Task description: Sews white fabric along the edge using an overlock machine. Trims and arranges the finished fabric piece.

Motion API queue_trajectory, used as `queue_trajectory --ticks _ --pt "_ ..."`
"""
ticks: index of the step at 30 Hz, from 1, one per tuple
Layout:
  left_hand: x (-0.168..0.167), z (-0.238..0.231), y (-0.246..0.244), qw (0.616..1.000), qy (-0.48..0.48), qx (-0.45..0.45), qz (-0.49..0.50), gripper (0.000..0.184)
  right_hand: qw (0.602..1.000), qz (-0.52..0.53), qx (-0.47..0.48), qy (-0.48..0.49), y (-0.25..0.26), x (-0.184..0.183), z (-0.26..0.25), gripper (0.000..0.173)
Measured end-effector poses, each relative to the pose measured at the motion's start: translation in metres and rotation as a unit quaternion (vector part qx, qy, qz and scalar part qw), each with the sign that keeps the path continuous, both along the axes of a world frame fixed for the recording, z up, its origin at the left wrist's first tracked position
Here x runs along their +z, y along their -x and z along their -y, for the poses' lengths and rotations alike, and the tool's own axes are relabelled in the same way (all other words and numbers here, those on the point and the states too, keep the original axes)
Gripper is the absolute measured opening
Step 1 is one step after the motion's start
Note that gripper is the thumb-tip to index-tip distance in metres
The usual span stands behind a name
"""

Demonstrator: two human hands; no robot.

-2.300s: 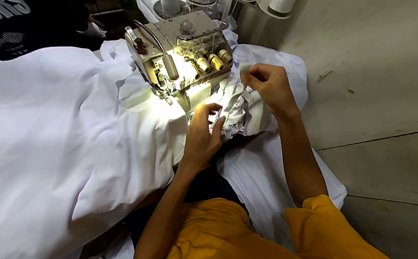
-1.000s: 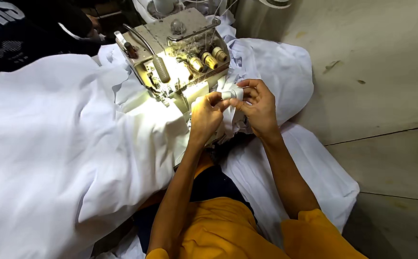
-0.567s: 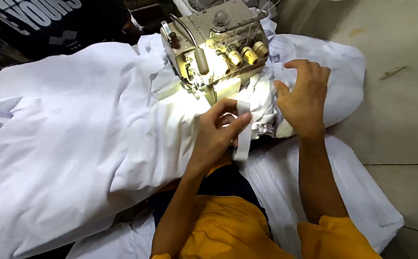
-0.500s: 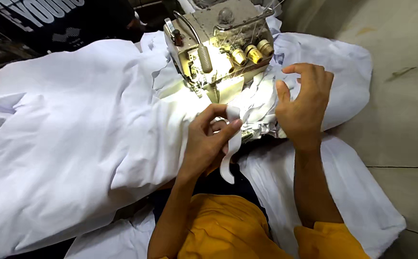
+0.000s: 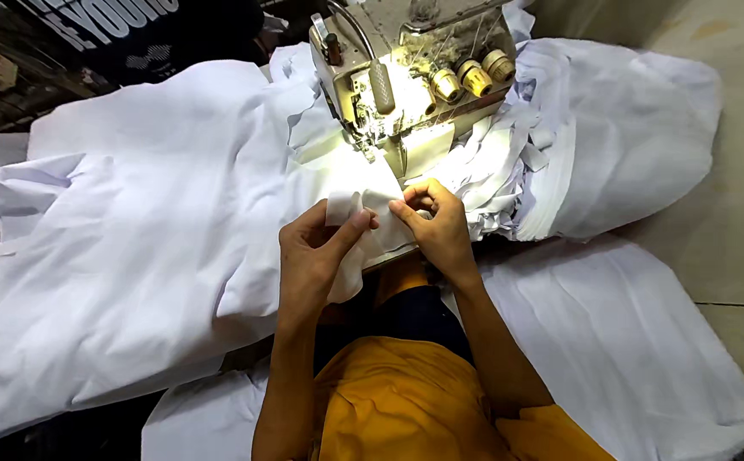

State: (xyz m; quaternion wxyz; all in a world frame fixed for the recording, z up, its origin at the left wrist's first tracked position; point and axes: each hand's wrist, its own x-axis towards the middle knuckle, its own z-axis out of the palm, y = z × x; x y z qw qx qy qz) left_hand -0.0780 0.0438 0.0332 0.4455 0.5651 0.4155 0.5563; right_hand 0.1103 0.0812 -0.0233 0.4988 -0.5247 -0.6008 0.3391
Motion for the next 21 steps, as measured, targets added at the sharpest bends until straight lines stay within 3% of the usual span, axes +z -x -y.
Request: queue_trajectory --ticks 3,8,13,16,21 --pt "0.004 -0.003 -0.003 0.999 -0.023 -0.021 -0.019 0.01 0.997 -0.074 0.023 -0.006 -0.002 -0.004 0.006 0.04" --pt "0.021 -0.012 -0.013 0.998 -0.031 -0.057 -0.026 0.021 0.991 -0.119 0.054 -0.033 -0.001 -0.011 0.01 0.015" --pt "0.013 -0.028 -0.025 0.996 -0.001 -0.052 -0.073 0.021 0.983 -0.159 0.087 -0.02 -0.004 -0.014 0.017 0.032" --pt "0.001 -0.036 -0.028 0.985 -0.027 0.001 -0.169 0.015 0.985 -0.148 0.086 -0.024 -0.004 -0.016 0.018 0.026" --pt "-0.003 -0.05 -0.024 0.918 -0.15 0.09 -0.356 0.01 0.994 -0.098 0.031 -0.03 -0.001 -0.014 0.022 0.012"
